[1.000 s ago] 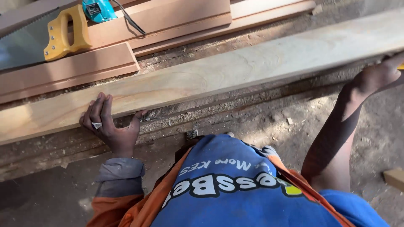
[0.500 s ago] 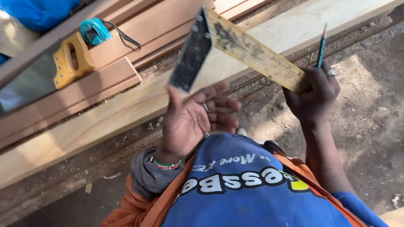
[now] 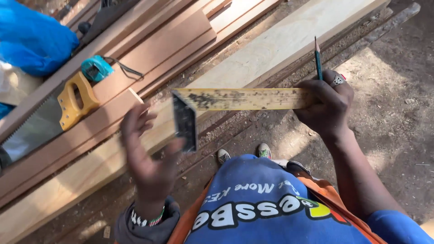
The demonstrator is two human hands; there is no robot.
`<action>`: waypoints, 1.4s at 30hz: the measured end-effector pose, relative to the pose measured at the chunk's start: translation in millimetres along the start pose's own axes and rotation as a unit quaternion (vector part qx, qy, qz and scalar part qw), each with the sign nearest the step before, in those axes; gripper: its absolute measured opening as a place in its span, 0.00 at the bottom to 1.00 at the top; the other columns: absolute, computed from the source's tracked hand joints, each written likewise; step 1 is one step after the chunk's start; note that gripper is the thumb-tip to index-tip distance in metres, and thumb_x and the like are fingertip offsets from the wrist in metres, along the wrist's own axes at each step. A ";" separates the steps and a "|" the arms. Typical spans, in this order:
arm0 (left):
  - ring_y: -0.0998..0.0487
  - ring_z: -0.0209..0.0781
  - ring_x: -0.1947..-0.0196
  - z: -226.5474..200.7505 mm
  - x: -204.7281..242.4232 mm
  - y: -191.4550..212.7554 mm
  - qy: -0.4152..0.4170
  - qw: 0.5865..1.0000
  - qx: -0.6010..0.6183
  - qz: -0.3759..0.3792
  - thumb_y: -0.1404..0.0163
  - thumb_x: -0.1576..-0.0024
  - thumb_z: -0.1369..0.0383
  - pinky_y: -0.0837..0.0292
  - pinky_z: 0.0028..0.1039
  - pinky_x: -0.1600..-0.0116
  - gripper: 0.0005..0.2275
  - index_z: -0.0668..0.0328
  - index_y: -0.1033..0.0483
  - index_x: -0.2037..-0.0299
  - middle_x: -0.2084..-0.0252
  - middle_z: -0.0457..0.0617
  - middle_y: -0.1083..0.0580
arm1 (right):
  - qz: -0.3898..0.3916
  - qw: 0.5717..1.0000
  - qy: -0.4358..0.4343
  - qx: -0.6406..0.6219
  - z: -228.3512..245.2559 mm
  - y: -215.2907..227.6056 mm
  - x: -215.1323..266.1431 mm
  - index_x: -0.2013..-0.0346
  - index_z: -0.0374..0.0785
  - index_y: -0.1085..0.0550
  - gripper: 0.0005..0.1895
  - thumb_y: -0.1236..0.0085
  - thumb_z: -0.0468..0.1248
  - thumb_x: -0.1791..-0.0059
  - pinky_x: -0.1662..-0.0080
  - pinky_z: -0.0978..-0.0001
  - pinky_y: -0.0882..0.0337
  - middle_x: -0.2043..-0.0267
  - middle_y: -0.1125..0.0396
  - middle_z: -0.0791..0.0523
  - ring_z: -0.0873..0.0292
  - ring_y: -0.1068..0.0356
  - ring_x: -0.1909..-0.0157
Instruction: Measuring and marking a wooden plank using a tape measure, pencil, and try square in a workshop.
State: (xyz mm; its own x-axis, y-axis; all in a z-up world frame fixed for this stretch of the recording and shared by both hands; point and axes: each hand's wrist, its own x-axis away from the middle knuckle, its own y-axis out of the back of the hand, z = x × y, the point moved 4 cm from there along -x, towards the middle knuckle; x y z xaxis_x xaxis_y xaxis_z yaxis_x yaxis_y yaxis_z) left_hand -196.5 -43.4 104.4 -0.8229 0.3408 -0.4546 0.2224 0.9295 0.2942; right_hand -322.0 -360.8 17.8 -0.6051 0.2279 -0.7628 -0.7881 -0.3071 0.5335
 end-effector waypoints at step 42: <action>0.39 0.65 0.33 79.5 -50.6 -119.7 -0.258 0.886 -0.244 0.297 0.36 0.53 0.48 0.41 0.55 0.39 0.30 0.31 0.23 0.36 0.29 0.38 0.35 | -0.161 0.772 -0.415 -0.455 39.3 -78.6 24.6 0.52 0.22 0.28 0.11 0.45 0.32 0.43 0.64 0.55 0.15 0.70 0.30 0.45 0.47 0.21 0.69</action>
State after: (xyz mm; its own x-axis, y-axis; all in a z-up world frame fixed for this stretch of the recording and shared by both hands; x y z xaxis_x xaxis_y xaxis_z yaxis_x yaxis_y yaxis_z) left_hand -139.9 -160.6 25.3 -0.2595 0.8860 -0.3843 0.1811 0.4355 0.8818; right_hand -279.4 -294.7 -28.5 -0.5551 0.8252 -0.1047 -0.7362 -0.5460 -0.3999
